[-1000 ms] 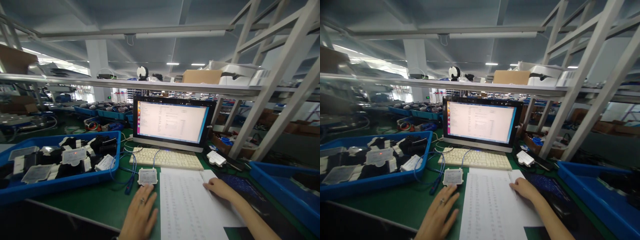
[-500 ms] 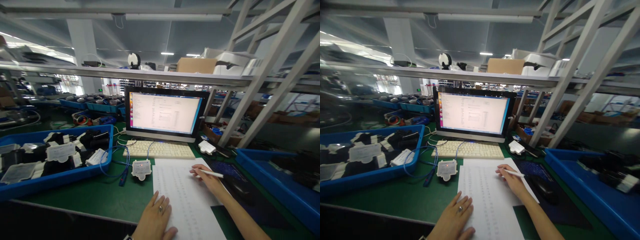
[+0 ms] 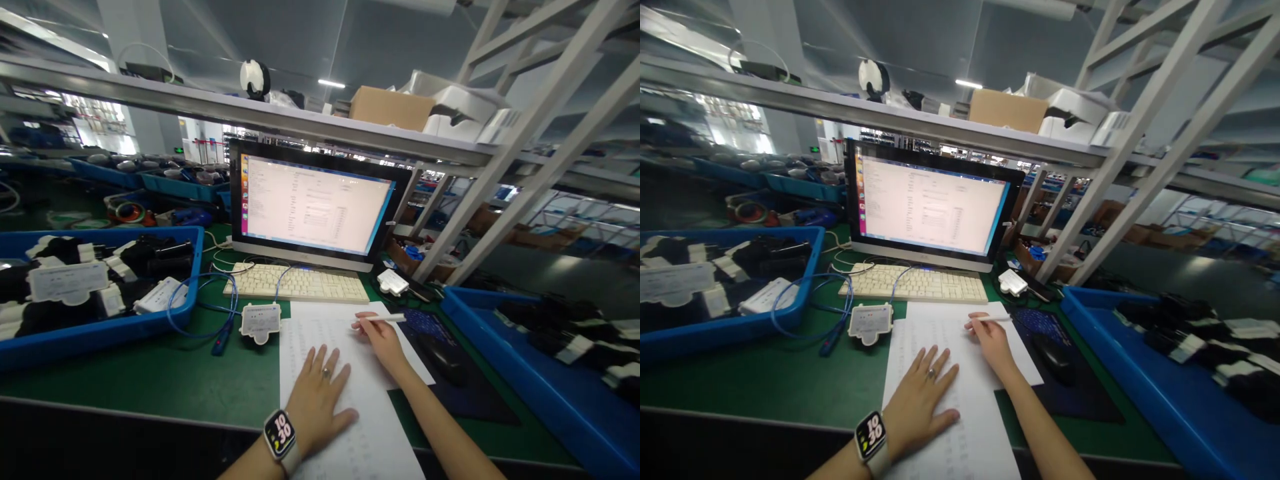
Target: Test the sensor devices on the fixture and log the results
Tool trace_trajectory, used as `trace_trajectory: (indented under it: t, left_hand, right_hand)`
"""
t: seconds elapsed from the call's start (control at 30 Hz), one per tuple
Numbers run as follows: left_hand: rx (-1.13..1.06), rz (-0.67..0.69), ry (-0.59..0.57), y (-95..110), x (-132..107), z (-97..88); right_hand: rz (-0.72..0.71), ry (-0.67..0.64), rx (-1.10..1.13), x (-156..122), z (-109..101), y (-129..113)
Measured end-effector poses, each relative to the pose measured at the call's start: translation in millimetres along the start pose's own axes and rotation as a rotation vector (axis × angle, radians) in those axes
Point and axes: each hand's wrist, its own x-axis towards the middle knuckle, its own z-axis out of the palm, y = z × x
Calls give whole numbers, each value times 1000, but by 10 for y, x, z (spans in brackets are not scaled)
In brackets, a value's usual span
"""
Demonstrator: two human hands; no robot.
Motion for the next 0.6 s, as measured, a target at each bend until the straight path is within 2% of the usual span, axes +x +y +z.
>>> trace_trajectory:
  t: [0.17,0.33,0.6]
  left_hand:
    - [-79,-46,-35,7,7,34]
    - [-121,-66,-73,19,8,-8]
    - [-157,-44,-147,-39,-20,25]
  right_hand:
    - [70,96,-15,214,170,116]
    - [111,151,-92,194,219,170]
    - [70,170,-174,190,216,205]
